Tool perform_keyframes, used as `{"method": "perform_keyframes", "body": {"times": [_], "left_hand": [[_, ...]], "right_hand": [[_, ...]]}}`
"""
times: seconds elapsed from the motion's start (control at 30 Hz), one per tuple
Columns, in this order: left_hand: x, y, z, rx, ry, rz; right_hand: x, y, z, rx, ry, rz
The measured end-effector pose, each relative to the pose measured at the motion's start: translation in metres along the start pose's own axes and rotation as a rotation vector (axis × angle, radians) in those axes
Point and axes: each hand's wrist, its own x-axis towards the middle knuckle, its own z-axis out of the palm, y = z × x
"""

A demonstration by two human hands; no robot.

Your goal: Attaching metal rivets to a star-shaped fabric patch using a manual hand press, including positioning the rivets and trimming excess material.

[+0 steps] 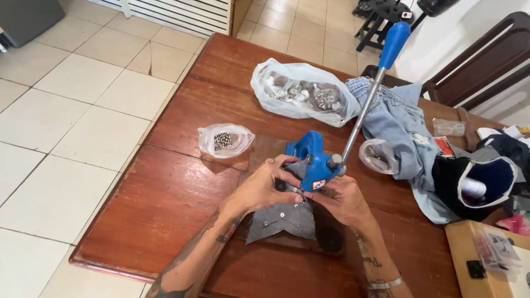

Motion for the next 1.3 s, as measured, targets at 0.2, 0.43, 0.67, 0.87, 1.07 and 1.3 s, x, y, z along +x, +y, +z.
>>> {"method": "perform_keyframes", "body": {"times": [0.2,0.43,0.67,0.87,1.07,1.3], "left_hand": [[0.002,-0.006,0.002,0.026,-0.010,-0.029],[0.006,-0.002,0.001,0.020,-0.012,-0.051],[0.015,-0.042,-0.007,-0.054,0.100,-0.085],[0.061,0.049,-0.083,0.241,0.716,-0.139],[0.181,0.243,-0.087,-0.131,0.256,-0.031],[0.252,0.278,-0.036,-0.101,0.220,0.156]], "right_hand": [[0.008,-0.001,-0.006,0.021,-0.068,-0.042],[0.037,-0.028,-0.020,0.109,-0.190,0.059],[0.044,-0.050,-0.019,0.056,-0.158,0.095],[0.031,-0.030,-0.019,0.026,-0.154,0.144],[0.030,-0.033,-0.024,-0.207,-0.312,0.447],[0.035,-0.042,-0.026,-0.084,-0.314,0.432]]}}
